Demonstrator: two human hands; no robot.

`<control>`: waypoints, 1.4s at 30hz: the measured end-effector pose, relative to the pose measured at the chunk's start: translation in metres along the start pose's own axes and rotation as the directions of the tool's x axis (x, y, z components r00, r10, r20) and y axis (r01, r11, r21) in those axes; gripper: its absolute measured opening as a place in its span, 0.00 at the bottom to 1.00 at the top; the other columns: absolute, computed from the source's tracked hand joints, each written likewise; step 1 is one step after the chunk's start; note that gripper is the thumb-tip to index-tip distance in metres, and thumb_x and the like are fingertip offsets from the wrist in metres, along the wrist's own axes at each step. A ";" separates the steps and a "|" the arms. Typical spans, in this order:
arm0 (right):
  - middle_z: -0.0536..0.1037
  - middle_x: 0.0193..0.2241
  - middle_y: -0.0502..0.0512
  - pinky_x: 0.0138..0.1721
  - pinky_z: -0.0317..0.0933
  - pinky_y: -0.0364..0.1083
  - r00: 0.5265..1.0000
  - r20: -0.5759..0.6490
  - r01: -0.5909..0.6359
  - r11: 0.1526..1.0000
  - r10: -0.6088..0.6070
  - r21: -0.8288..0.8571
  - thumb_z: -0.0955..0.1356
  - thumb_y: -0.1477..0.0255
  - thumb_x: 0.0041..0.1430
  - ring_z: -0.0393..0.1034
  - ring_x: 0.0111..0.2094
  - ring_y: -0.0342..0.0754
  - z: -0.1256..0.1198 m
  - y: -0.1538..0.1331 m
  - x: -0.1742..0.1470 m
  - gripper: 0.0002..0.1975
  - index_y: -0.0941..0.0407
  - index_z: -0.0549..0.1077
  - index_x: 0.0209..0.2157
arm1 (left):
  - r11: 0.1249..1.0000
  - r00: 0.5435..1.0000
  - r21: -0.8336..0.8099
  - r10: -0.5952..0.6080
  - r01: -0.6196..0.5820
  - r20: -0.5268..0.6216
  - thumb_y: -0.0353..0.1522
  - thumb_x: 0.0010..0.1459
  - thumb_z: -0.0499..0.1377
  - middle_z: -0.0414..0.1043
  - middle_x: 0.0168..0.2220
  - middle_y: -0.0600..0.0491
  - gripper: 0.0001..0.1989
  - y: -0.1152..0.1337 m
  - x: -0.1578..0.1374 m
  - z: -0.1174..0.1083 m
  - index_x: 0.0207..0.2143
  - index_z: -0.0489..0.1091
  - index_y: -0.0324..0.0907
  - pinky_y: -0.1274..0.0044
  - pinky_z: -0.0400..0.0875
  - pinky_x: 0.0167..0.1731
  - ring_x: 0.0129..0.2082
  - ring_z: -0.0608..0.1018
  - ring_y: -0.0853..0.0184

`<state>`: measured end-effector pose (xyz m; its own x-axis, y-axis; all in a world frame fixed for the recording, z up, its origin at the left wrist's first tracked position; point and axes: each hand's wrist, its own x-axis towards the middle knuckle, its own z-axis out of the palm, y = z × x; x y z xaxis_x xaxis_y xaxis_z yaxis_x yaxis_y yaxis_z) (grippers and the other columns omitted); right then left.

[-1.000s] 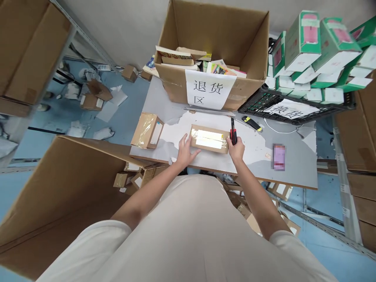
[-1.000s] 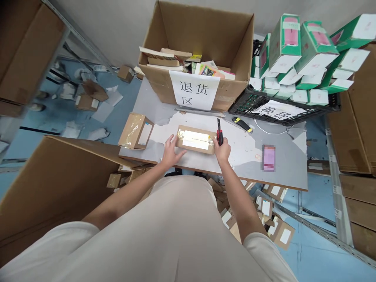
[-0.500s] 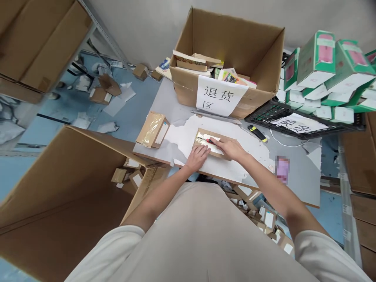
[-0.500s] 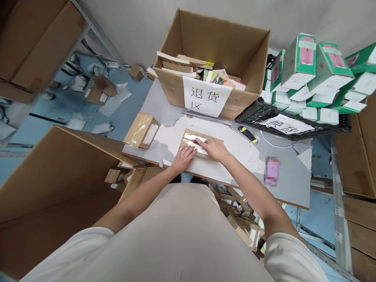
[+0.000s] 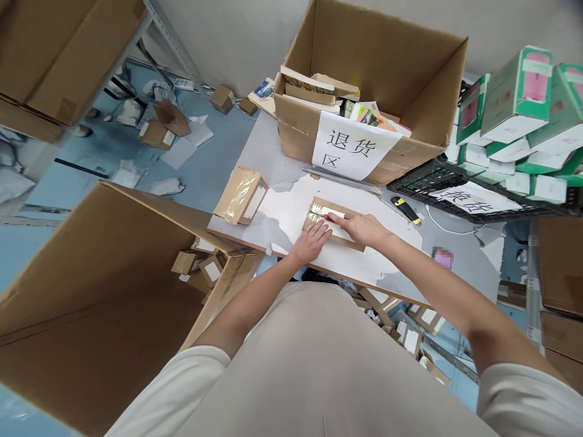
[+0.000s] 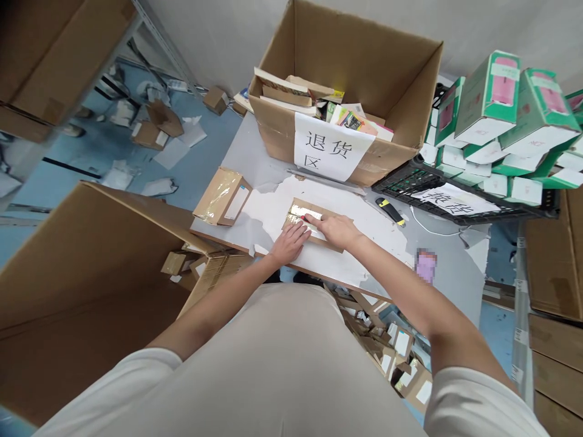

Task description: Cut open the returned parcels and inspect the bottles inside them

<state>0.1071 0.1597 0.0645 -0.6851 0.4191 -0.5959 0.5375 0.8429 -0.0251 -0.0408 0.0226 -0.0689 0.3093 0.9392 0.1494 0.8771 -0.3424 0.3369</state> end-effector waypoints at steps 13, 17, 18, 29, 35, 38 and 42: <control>0.75 0.47 0.65 0.31 0.59 0.45 0.999 0.050 -0.006 0.994 0.011 -0.113 0.55 0.77 0.65 0.76 0.38 0.54 -0.005 0.000 -0.028 0.31 0.46 0.46 0.67 | 0.998 0.997 0.012 0.060 -0.060 -0.047 0.23 0.60 0.48 0.66 0.58 0.42 0.24 -0.003 -0.004 0.008 0.59 0.62 0.39 0.60 0.58 0.60 0.65 0.60 0.55; 0.76 0.44 0.63 0.31 0.58 0.45 0.986 0.117 -0.101 0.988 0.115 -0.121 0.54 0.80 0.64 0.76 0.36 0.53 0.013 0.022 -0.066 0.32 0.45 0.48 0.67 | 0.999 0.998 0.001 0.038 -0.038 -0.060 0.22 0.60 0.46 0.69 0.56 0.42 0.23 -0.002 0.005 0.011 0.57 0.64 0.39 0.61 0.60 0.58 0.64 0.62 0.56; 0.77 0.43 0.62 0.31 0.58 0.45 0.980 0.138 -0.129 0.985 0.145 -0.119 0.55 0.80 0.63 0.76 0.35 0.53 0.020 0.030 -0.079 0.33 0.45 0.49 0.67 | 1.000 0.998 0.001 0.020 -0.020 -0.064 0.22 0.60 0.46 0.70 0.55 0.42 0.23 -0.002 0.008 0.011 0.56 0.65 0.39 0.61 0.60 0.58 0.63 0.63 0.56; 0.78 0.43 0.59 0.32 0.67 0.48 0.829 -0.017 -0.414 0.634 0.558 0.653 0.58 0.64 0.66 0.73 0.32 0.49 0.144 0.056 -0.194 0.27 0.48 0.55 0.65 | 0.995 0.992 -0.017 -0.095 0.096 0.080 0.33 0.60 0.53 0.69 0.52 0.43 0.18 0.002 0.030 -0.026 0.52 0.68 0.45 0.61 0.60 0.52 0.55 0.69 0.54; 0.77 0.37 0.55 0.20 0.65 0.42 0.731 0.137 0.007 -0.208 0.668 0.978 0.65 0.54 0.58 0.66 0.20 0.39 0.175 0.005 -0.124 0.38 0.53 0.54 0.66 | 0.998 0.985 0.048 -0.050 0.043 0.165 0.51 0.46 0.62 0.52 0.64 0.33 0.46 -0.012 0.066 -0.043 0.62 0.55 0.37 0.56 0.51 0.57 0.63 0.57 0.43; 0.77 0.36 0.55 0.21 0.65 0.42 0.750 0.079 0.136 -0.270 0.657 0.953 0.66 0.53 0.56 0.66 0.20 0.38 0.176 0.001 -0.106 0.40 0.53 0.55 0.66 | 0.996 0.974 0.087 -0.049 0.030 0.222 0.58 0.40 0.62 0.48 0.65 0.31 0.57 -0.012 0.080 -0.043 0.65 0.49 0.34 0.55 0.44 0.60 0.65 0.51 0.40; 0.77 0.36 0.54 0.21 0.65 0.41 0.783 0.043 0.147 -0.252 0.621 0.956 0.67 0.54 0.56 0.65 0.19 0.37 0.180 0.007 -0.108 0.39 0.53 0.56 0.65 | 0.990 0.966 0.136 -0.070 0.037 0.248 0.60 0.38 0.62 0.49 0.65 0.31 0.60 -0.009 0.086 -0.041 0.65 0.48 0.34 0.55 0.40 0.61 0.65 0.51 0.40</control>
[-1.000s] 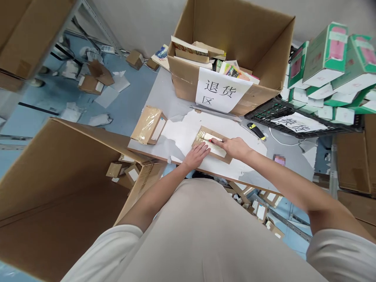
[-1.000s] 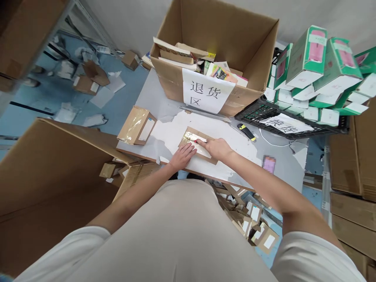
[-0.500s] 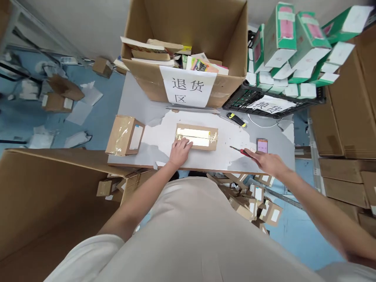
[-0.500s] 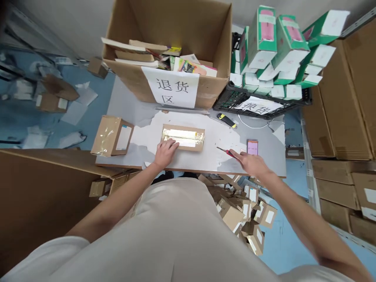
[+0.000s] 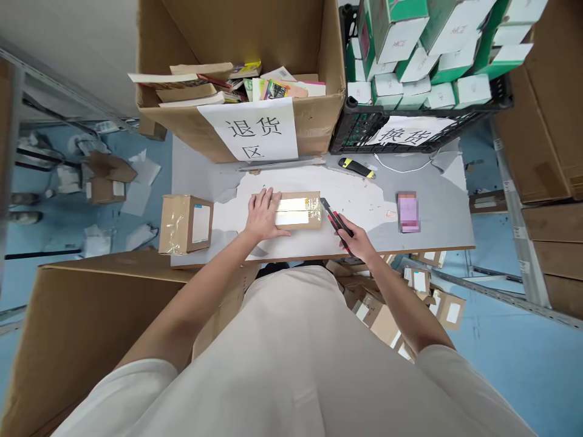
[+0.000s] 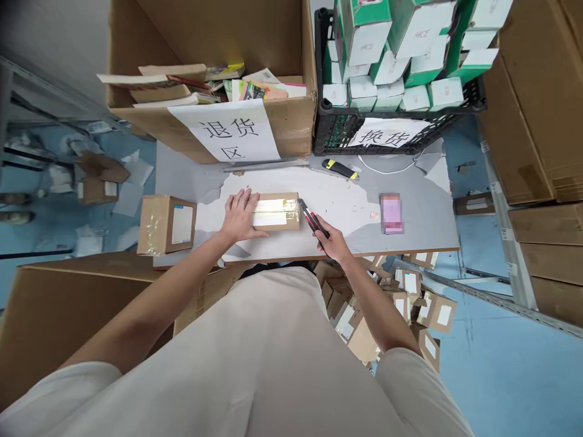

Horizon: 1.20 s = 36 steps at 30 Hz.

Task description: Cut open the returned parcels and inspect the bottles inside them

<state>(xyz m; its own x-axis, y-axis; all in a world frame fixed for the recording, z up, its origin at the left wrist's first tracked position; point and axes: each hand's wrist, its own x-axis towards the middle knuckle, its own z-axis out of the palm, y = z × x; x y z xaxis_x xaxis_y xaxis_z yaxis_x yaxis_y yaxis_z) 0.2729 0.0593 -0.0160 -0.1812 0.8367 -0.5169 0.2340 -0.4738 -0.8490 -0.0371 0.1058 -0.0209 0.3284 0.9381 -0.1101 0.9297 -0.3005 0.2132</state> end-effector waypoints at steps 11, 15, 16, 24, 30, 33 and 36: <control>0.70 0.24 0.46 0.15 0.59 0.37 0.977 0.187 -0.056 0.975 0.098 -0.215 0.65 0.69 0.62 0.61 0.15 0.35 -0.039 -0.024 0.030 0.29 0.48 0.59 0.64 | 1.000 1.000 -0.002 -0.007 0.007 -0.027 0.60 0.35 0.62 0.54 0.63 0.35 0.59 -0.009 0.013 0.006 0.64 0.52 0.36 0.57 0.42 0.62 0.63 0.56 0.42; 0.70 0.23 0.45 0.16 0.59 0.37 0.960 0.247 -0.058 0.961 0.128 -0.272 0.64 0.71 0.61 0.59 0.15 0.35 -0.041 -0.028 0.033 0.28 0.48 0.61 0.63 | 1.000 1.000 -0.002 -0.026 0.026 -0.009 0.59 0.37 0.62 0.54 0.63 0.36 0.58 -0.009 0.016 0.007 0.64 0.52 0.37 0.57 0.42 0.62 0.63 0.56 0.43; 0.70 0.24 0.46 0.16 0.59 0.37 0.959 0.258 -0.049 0.962 0.121 -0.270 0.64 0.71 0.62 0.59 0.15 0.35 -0.039 -0.028 0.032 0.28 0.47 0.61 0.63 | 1.000 1.000 -0.003 -0.024 0.024 -0.007 0.59 0.37 0.61 0.55 0.63 0.36 0.58 -0.009 0.016 0.007 0.64 0.52 0.37 0.57 0.42 0.62 0.63 0.56 0.43; 0.72 0.24 0.47 0.15 0.59 0.38 0.945 0.300 -0.064 0.972 0.131 -0.225 0.65 0.64 0.60 0.62 0.15 0.37 -0.046 -0.008 0.004 0.30 0.49 0.60 0.64 | 0.999 0.999 -0.023 -0.041 0.041 -0.022 0.60 0.36 0.61 0.55 0.62 0.36 0.58 -0.011 0.016 0.008 0.64 0.52 0.37 0.57 0.41 0.62 0.63 0.56 0.43; 0.77 0.31 0.51 0.21 0.66 0.43 0.992 0.105 -0.059 0.996 0.066 -0.073 0.66 0.55 0.57 0.67 0.19 0.40 -0.050 0.019 -0.010 0.36 0.51 0.57 0.65 | 0.980 0.975 -0.006 -0.200 0.201 -0.101 0.61 0.38 0.60 0.55 0.62 0.35 0.57 0.005 0.015 0.009 0.64 0.52 0.37 0.57 0.46 0.60 0.61 0.58 0.42; 0.77 0.38 0.55 0.23 0.67 0.44 0.998 0.025 -0.067 0.993 0.064 0.099 0.67 0.50 0.54 0.71 0.24 0.42 -0.026 0.022 -0.005 0.34 0.53 0.63 0.57 | 0.902 0.881 -0.029 -0.428 0.432 -0.202 0.61 0.45 0.56 0.60 0.58 0.32 0.53 0.018 0.006 0.008 0.63 0.54 0.34 0.56 0.56 0.54 0.56 0.64 0.41; 0.75 0.45 0.58 0.26 0.68 0.44 0.998 0.057 -0.023 0.978 0.011 0.206 0.67 0.49 0.52 0.72 0.27 0.42 0.019 0.014 0.010 0.28 0.53 0.66 0.48 | 0.872 0.857 -0.067 -0.489 0.485 -0.161 0.53 0.58 0.50 0.68 0.48 0.33 0.40 0.026 -0.017 0.007 0.61 0.58 0.33 0.59 0.63 0.46 0.48 0.71 0.46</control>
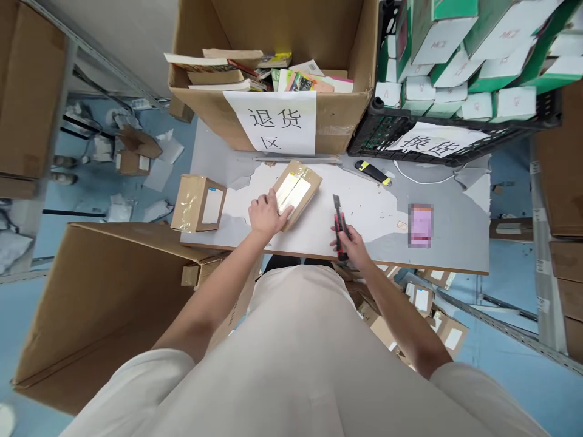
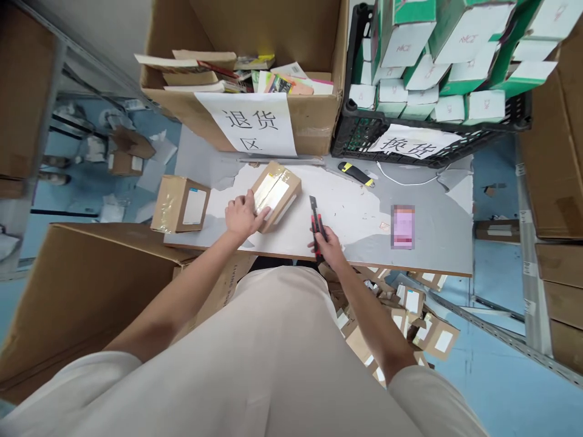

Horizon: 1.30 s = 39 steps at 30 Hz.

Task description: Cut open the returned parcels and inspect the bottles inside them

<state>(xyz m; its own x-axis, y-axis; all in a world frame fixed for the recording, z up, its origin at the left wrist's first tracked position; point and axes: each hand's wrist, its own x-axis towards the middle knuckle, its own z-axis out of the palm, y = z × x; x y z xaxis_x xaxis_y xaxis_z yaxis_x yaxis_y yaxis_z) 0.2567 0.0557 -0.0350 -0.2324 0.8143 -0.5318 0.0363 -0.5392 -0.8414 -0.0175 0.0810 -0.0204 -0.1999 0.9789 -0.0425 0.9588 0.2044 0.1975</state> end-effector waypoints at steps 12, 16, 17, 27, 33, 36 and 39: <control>0.69 0.27 0.47 0.29 0.66 0.45 0.994 -0.100 0.041 0.993 -0.052 -0.108 0.63 0.53 0.56 0.65 0.25 0.43 0.079 0.004 0.004 0.20 0.53 0.64 0.43 | 0.948 0.983 -0.269 0.181 -0.170 0.017 0.41 0.55 0.58 0.70 0.42 0.45 0.24 -0.041 -0.040 -0.005 0.52 0.68 0.38 0.69 0.71 0.46 0.44 0.75 0.58; 0.73 0.30 0.49 0.26 0.67 0.44 0.984 -0.178 -0.019 0.999 0.028 0.050 0.68 0.49 0.50 0.69 0.26 0.43 0.087 0.019 -0.017 0.26 0.52 0.64 0.43 | 0.919 0.939 -0.236 0.338 -0.315 0.064 0.45 0.42 0.67 0.52 0.63 0.35 0.48 -0.043 -0.001 -0.022 0.63 0.54 0.38 0.58 0.62 0.56 0.62 0.60 0.44; 0.74 0.33 0.50 0.25 0.67 0.44 0.980 -0.193 -0.027 0.994 0.046 0.101 0.69 0.48 0.47 0.70 0.27 0.44 0.089 0.024 -0.022 0.28 0.52 0.64 0.42 | 0.897 0.905 -0.224 0.411 -0.381 0.106 0.47 0.39 0.67 0.45 0.66 0.35 0.53 -0.042 0.012 -0.026 0.65 0.50 0.39 0.56 0.57 0.58 0.65 0.54 0.41; 0.79 0.36 0.52 0.35 0.70 0.47 0.940 -0.338 0.087 0.918 0.054 0.388 0.74 0.51 0.43 0.78 0.34 0.49 0.110 0.036 -0.033 0.30 0.51 0.63 0.42 | 0.852 0.789 -0.180 0.523 -0.492 0.321 0.56 0.50 0.56 0.66 0.54 0.40 0.47 -0.026 0.089 -0.036 0.66 0.49 0.44 0.66 0.65 0.50 0.52 0.73 0.50; 0.77 0.44 0.52 0.38 0.71 0.47 0.884 -0.455 0.237 0.942 -0.108 0.238 0.73 0.53 0.45 0.75 0.42 0.48 0.092 0.005 0.002 0.26 0.51 0.65 0.41 | 0.994 0.964 -0.069 0.098 -0.084 0.249 0.61 0.48 0.53 0.72 0.46 0.36 0.46 -0.057 0.018 -0.036 0.57 0.58 0.35 0.58 0.62 0.50 0.45 0.76 0.48; 0.75 0.45 0.54 0.36 0.71 0.47 0.888 -0.435 0.196 0.978 -0.146 0.073 0.71 0.52 0.47 0.75 0.37 0.46 0.079 -0.008 0.006 0.26 0.52 0.65 0.42 | 0.978 0.975 -0.073 0.204 -0.197 0.093 0.58 0.47 0.56 0.60 0.59 0.29 0.50 -0.067 0.005 -0.034 0.62 0.52 0.32 0.52 0.49 0.58 0.60 0.63 0.43; 0.76 0.37 0.52 0.26 0.68 0.44 0.916 -0.383 0.090 0.992 -0.119 -0.094 0.70 0.51 0.48 0.70 0.23 0.41 0.064 -0.010 -0.007 0.29 0.54 0.66 0.46 | 0.858 0.855 -0.097 0.512 -0.505 0.076 0.55 0.48 0.58 0.41 0.68 0.35 0.49 -0.068 0.017 -0.029 0.65 0.49 0.37 0.51 0.38 0.62 0.68 0.47 0.43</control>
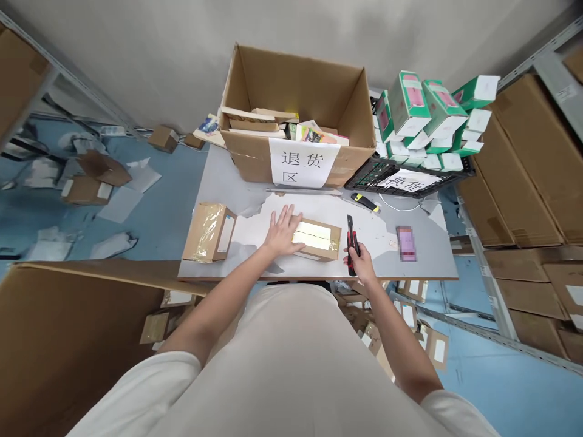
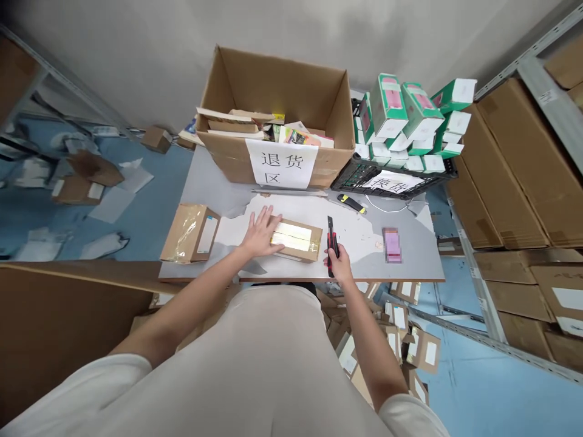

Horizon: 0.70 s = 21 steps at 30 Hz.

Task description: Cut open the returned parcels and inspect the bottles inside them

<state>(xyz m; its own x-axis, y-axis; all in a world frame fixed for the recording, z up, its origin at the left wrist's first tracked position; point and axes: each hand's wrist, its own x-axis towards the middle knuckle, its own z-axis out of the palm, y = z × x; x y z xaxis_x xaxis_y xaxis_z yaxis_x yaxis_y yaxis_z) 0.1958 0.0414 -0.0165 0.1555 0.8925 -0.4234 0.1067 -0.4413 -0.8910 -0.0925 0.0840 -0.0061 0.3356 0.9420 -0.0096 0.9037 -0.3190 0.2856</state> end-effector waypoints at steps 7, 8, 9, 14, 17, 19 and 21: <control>0.72 0.32 0.48 0.19 0.64 0.44 0.985 0.113 -0.119 0.988 0.129 -0.094 0.68 0.53 0.53 0.65 0.19 0.39 -0.024 0.015 -0.033 0.43 0.48 0.50 0.66 | 0.979 0.972 -0.063 0.199 -0.192 0.125 0.60 0.38 0.61 0.54 0.64 0.34 0.59 -0.009 0.017 0.012 0.65 0.51 0.35 0.48 0.30 0.62 0.64 0.54 0.42; 0.72 0.32 0.48 0.19 0.64 0.44 0.982 0.123 -0.133 0.988 0.142 -0.084 0.68 0.54 0.54 0.65 0.19 0.39 -0.024 0.016 -0.036 0.42 0.48 0.51 0.66 | 0.981 0.975 -0.066 0.190 -0.183 0.118 0.60 0.37 0.62 0.55 0.64 0.34 0.60 -0.008 0.015 0.013 0.65 0.51 0.35 0.49 0.31 0.62 0.64 0.55 0.42; 0.72 0.32 0.48 0.19 0.63 0.44 0.980 0.131 -0.142 0.987 0.150 -0.073 0.68 0.54 0.55 0.65 0.19 0.40 -0.024 0.017 -0.038 0.41 0.47 0.51 0.66 | 0.982 0.977 -0.070 0.183 -0.176 0.112 0.60 0.37 0.62 0.55 0.64 0.34 0.60 -0.008 0.014 0.014 0.65 0.51 0.35 0.49 0.32 0.62 0.64 0.55 0.42; 0.71 0.31 0.48 0.19 0.63 0.44 0.976 0.129 -0.171 0.985 0.174 -0.036 0.68 0.55 0.55 0.65 0.19 0.40 -0.020 0.017 -0.047 0.41 0.47 0.52 0.66 | 0.983 0.980 -0.088 0.168 -0.159 0.108 0.60 0.37 0.62 0.55 0.63 0.35 0.59 -0.006 0.011 0.016 0.65 0.51 0.37 0.49 0.34 0.62 0.63 0.56 0.42; 0.71 0.31 0.47 0.19 0.63 0.44 0.973 0.145 -0.182 0.983 0.181 -0.011 0.69 0.55 0.54 0.65 0.19 0.40 -0.019 0.020 -0.049 0.42 0.48 0.52 0.66 | 0.983 0.981 -0.089 0.168 -0.159 0.103 0.60 0.37 0.62 0.55 0.64 0.35 0.59 -0.007 0.011 0.017 0.66 0.51 0.37 0.47 0.32 0.61 0.63 0.56 0.40; 0.71 0.30 0.47 0.19 0.63 0.43 0.970 0.166 -0.178 0.984 0.175 0.002 0.69 0.55 0.54 0.65 0.19 0.39 -0.020 0.022 -0.047 0.42 0.48 0.52 0.66 | 0.982 0.980 -0.093 0.171 -0.162 0.102 0.60 0.36 0.63 0.54 0.64 0.35 0.60 -0.008 0.010 0.017 0.66 0.51 0.37 0.47 0.31 0.61 0.63 0.56 0.40; 0.71 0.29 0.46 0.19 0.62 0.43 0.960 0.213 -0.181 0.983 0.179 -0.012 0.69 0.55 0.54 0.65 0.19 0.39 -0.025 0.023 -0.041 0.42 0.49 0.51 0.67 | 0.980 0.978 -0.101 0.181 -0.171 0.104 0.60 0.35 0.63 0.54 0.64 0.36 0.60 -0.009 0.009 0.018 0.65 0.51 0.37 0.47 0.31 0.61 0.63 0.55 0.40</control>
<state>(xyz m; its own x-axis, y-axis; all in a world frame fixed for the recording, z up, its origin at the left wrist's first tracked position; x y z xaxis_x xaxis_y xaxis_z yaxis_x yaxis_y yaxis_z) 0.2158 -0.0078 -0.0151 -0.0411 0.7978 -0.6015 0.0887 -0.5967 -0.7976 -0.0926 0.0937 -0.0257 0.5194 0.8526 -0.0575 0.8015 -0.4627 0.3788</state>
